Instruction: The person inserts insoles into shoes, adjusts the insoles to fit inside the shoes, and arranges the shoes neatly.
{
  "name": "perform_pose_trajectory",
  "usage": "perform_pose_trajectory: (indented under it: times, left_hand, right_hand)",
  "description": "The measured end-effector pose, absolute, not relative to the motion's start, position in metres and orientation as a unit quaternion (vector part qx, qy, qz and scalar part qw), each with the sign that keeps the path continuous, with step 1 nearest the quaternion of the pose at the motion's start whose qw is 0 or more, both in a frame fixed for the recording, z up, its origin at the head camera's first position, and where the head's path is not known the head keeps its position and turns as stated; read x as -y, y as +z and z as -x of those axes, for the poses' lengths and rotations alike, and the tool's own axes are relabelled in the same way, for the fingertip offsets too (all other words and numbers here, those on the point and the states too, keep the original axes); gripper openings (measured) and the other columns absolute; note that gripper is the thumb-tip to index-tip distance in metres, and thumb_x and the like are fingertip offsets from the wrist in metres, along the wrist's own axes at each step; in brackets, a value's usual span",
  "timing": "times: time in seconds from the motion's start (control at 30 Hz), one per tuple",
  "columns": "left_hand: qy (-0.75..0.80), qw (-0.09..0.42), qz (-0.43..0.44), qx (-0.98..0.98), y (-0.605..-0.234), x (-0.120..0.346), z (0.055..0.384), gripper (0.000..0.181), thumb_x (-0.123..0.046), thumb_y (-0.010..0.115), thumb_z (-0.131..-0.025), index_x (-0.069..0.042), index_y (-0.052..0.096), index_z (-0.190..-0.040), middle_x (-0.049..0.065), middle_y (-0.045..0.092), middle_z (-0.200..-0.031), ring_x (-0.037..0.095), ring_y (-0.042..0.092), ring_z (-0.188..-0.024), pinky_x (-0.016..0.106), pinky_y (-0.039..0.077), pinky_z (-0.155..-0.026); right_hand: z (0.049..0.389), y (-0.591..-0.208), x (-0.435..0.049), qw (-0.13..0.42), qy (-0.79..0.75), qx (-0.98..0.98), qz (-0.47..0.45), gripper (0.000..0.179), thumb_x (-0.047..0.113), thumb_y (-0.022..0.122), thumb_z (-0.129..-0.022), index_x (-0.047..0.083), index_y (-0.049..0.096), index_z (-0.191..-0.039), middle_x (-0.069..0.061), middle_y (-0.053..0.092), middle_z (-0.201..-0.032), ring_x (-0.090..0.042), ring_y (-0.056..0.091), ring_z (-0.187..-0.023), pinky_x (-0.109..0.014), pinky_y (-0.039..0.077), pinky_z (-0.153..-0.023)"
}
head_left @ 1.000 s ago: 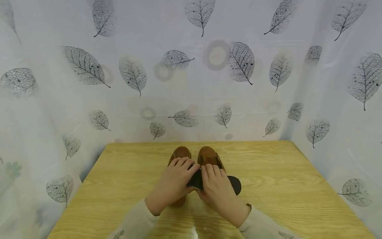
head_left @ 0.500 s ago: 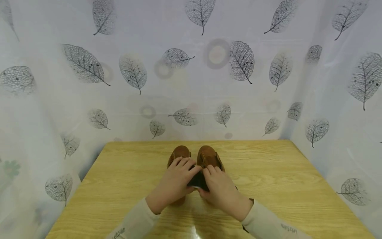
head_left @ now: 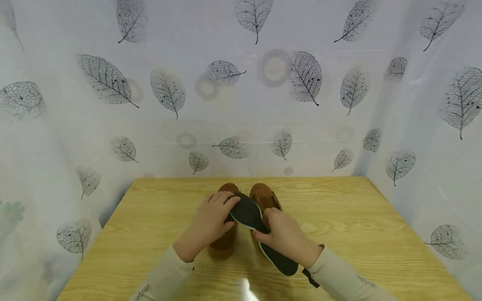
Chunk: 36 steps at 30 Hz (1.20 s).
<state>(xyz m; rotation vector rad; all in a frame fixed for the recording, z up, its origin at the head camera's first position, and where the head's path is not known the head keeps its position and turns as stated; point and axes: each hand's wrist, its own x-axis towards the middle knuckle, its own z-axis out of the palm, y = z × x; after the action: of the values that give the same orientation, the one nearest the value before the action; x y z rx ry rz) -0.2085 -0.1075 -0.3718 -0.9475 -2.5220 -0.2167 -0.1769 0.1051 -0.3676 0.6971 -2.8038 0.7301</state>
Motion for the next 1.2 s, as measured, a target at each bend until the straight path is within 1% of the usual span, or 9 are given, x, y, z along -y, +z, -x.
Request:
perform_pose_trajectory:
  times: [0.2,0.3,0.43,0.53,0.67,0.8,0.87,1.03,1.2]
  left_hand:
    - [-0.089,0.254,0.303,0.914,-0.374,0.122,0.222,0.046,-0.014,0.083,-0.075,-0.002,0.061,-0.114,0.013,0.062,-0.107,0.031,0.060,-0.101,0.044,0.048,-0.089]
    - [-0.096,0.258,0.295,0.915,-0.379,0.126,0.227,0.041,-0.010,0.081,-0.076,0.001,0.062,-0.110,0.014,0.063,-0.103,0.031,0.061,-0.096,0.043,0.050,-0.087]
    - [-0.113,0.236,0.281,0.924,-0.388,0.128,0.232,0.037,-0.008,0.080,-0.077,0.001,0.063,-0.108,0.014,0.063,-0.100,0.031,0.062,-0.091,0.041,0.051,-0.082]
    - [-0.124,0.211,0.265,0.933,-0.395,0.128,0.234,0.038,-0.009,0.079,-0.078,0.000,0.062,-0.111,0.013,0.062,-0.100,0.030,0.062,-0.089,0.040,0.053,-0.076]
    - [-0.144,0.187,0.248,0.940,-0.402,0.127,0.238,0.041,-0.010,0.078,-0.080,-0.002,0.060,-0.115,0.014,0.060,-0.102,0.030,0.061,-0.091,0.041,0.054,-0.070]
    - [-0.158,0.179,0.236,0.942,-0.409,0.126,0.242,0.040,-0.010,0.078,-0.081,-0.003,0.059,-0.115,0.013,0.058,-0.101,0.029,0.061,-0.089,0.041,0.054,-0.065]
    - [-0.163,0.176,0.230,0.943,-0.412,0.126,0.244,0.037,-0.011,0.077,-0.082,-0.004,0.060,-0.114,0.011,0.057,-0.098,0.027,0.060,-0.085,0.039,0.053,-0.062]
    - [-0.182,0.175,0.217,0.943,-0.418,0.124,0.248,0.027,-0.009,0.077,-0.081,-0.005,0.061,-0.103,0.006,0.052,-0.087,0.021,0.055,-0.073,0.037,0.049,-0.057]
    - [-0.178,0.183,0.211,0.943,-0.419,0.122,0.251,0.019,-0.008,0.076,-0.081,-0.006,0.063,-0.095,0.005,0.053,-0.084,0.020,0.054,-0.070,0.035,0.049,-0.056]
  right_hand:
    - [0.185,-0.362,-0.114,0.044,0.302,0.934,-0.185,0.027,0.022,0.075,-0.082,0.007,0.053,-0.077,0.003,0.046,-0.062,-0.008,0.040,-0.051,-0.023,0.035,-0.049]
    - [0.188,-0.361,-0.115,0.028,0.325,0.928,-0.182,0.028,0.024,0.074,-0.082,0.006,0.053,-0.075,0.004,0.048,-0.059,-0.007,0.042,-0.048,-0.023,0.037,-0.048]
    - [0.189,-0.362,-0.114,-0.009,0.358,0.915,-0.186,0.028,0.024,0.074,-0.081,0.007,0.054,-0.073,0.004,0.048,-0.057,-0.006,0.041,-0.044,-0.023,0.037,-0.043]
    - [0.189,-0.363,-0.111,-0.046,0.384,0.904,-0.183,0.026,0.023,0.072,-0.082,0.006,0.054,-0.073,0.003,0.047,-0.055,-0.006,0.041,-0.042,-0.023,0.037,-0.040]
    - [0.188,-0.362,-0.106,-0.095,0.403,0.894,-0.170,0.025,0.025,0.068,-0.084,0.007,0.055,-0.072,0.002,0.049,-0.053,-0.007,0.044,-0.040,-0.024,0.041,-0.039]
    - [0.188,-0.360,-0.101,-0.133,0.407,0.888,-0.168,0.026,0.028,0.066,-0.084,0.008,0.055,-0.070,0.003,0.048,-0.049,-0.007,0.043,-0.038,-0.023,0.039,-0.039]
    - [0.188,-0.360,-0.098,-0.144,0.407,0.886,-0.167,0.027,0.029,0.065,-0.083,0.008,0.056,-0.068,0.004,0.046,-0.047,-0.007,0.041,-0.037,-0.022,0.037,-0.038]
    - [0.191,-0.361,-0.091,-0.156,0.398,0.888,-0.170,0.029,0.031,0.064,-0.083,0.009,0.056,-0.064,0.005,0.043,-0.042,-0.007,0.038,-0.035,-0.021,0.032,-0.036]
    - [0.195,-0.363,-0.084,-0.153,0.376,0.897,-0.176,0.034,0.031,0.062,-0.083,0.012,0.052,-0.056,0.006,0.041,-0.040,-0.006,0.036,-0.033,-0.021,0.028,-0.036]
